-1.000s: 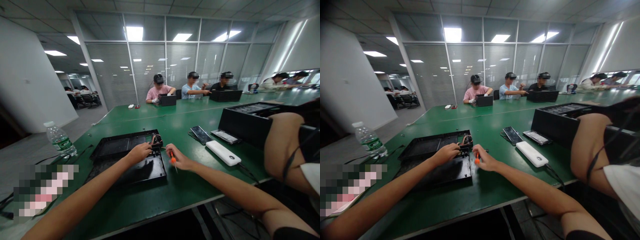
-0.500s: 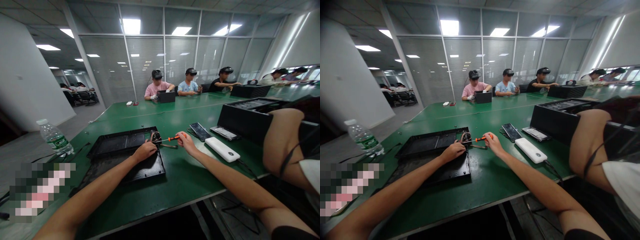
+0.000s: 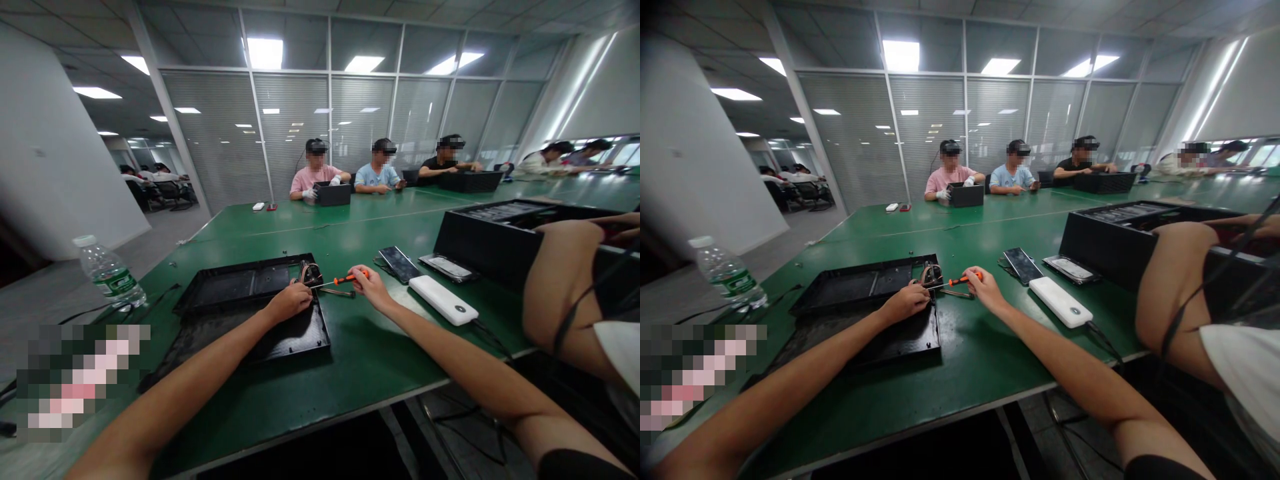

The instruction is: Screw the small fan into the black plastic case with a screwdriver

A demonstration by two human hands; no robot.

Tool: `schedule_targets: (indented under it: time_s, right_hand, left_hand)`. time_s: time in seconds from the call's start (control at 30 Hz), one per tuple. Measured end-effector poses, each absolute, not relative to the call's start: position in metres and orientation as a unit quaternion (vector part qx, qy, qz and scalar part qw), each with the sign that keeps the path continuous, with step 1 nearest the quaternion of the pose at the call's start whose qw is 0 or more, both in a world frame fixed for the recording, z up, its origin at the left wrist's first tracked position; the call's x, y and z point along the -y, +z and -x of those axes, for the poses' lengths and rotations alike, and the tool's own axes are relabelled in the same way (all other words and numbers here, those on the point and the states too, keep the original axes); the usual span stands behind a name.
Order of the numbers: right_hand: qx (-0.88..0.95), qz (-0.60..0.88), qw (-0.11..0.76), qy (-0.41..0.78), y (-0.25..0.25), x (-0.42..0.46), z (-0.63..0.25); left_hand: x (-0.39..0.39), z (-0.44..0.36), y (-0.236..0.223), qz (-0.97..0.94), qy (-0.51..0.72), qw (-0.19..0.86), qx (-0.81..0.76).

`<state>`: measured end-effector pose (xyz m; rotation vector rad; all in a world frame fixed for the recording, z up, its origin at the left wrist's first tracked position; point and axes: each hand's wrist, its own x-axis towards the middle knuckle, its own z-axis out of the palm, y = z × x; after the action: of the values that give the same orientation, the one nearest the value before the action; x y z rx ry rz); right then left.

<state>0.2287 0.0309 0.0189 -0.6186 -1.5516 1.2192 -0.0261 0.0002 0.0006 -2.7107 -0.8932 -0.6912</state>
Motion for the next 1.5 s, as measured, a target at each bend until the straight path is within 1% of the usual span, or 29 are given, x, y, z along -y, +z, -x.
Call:
schedule_targets:
  time_s: [0.17, 0.3, 0.4, 0.63, 0.93, 1.03, 1.1, 1.3, 1.37, 1.4, 1.5]
  right_hand:
    - [0.709, 0.307, 0.506, 0.385, 0.03, -0.03, -0.231]
    - [0.782, 0.31, 0.463, 0.278, 0.041, -0.027, -0.226]
    - [0.817, 0.305, 0.432, 0.229, 0.043, -0.023, -0.223]
    - [0.831, 0.305, 0.417, 0.207, 0.047, -0.019, -0.222]
    - [0.793, 0.329, 0.431, 0.278, 0.061, -0.025, -0.214]
    - [0.799, 0.325, 0.424, 0.275, 0.075, -0.031, -0.199]
    - [0.821, 0.317, 0.4, 0.256, 0.088, -0.035, -0.189]
    - [0.899, 0.292, 0.24, 0.22, 0.115, -0.038, -0.174]
    - [0.914, 0.309, 0.21, 0.16, 0.114, -0.036, -0.172]
    - [0.916, 0.322, 0.209, 0.114, 0.112, -0.035, -0.171]
    - [0.897, 0.355, 0.264, -0.011, 0.106, -0.03, -0.166]
  left_hand:
    - [0.001, 0.026, 0.003, 0.919, -0.234, 0.091, 0.305]
    - [0.003, 0.027, 0.007, 0.924, -0.217, 0.083, 0.305]
    - [0.004, 0.027, 0.008, 0.928, -0.21, 0.073, 0.3]
    - [0.004, 0.028, 0.005, 0.924, -0.221, 0.069, 0.304]
    - [0.005, 0.028, 0.006, 0.92, -0.236, 0.045, 0.308]
    - [0.004, 0.029, 0.006, 0.921, -0.238, 0.038, 0.308]
    - [0.004, 0.029, 0.006, 0.92, -0.238, 0.037, 0.309]
    - [0.006, 0.028, 0.007, 0.917, -0.242, 0.035, 0.316]
    - [0.007, 0.027, 0.007, 0.915, -0.243, 0.037, 0.32]
    - [0.008, 0.026, 0.008, 0.915, -0.241, 0.04, 0.322]
    - [0.009, 0.026, 0.008, 0.916, -0.238, 0.046, 0.321]
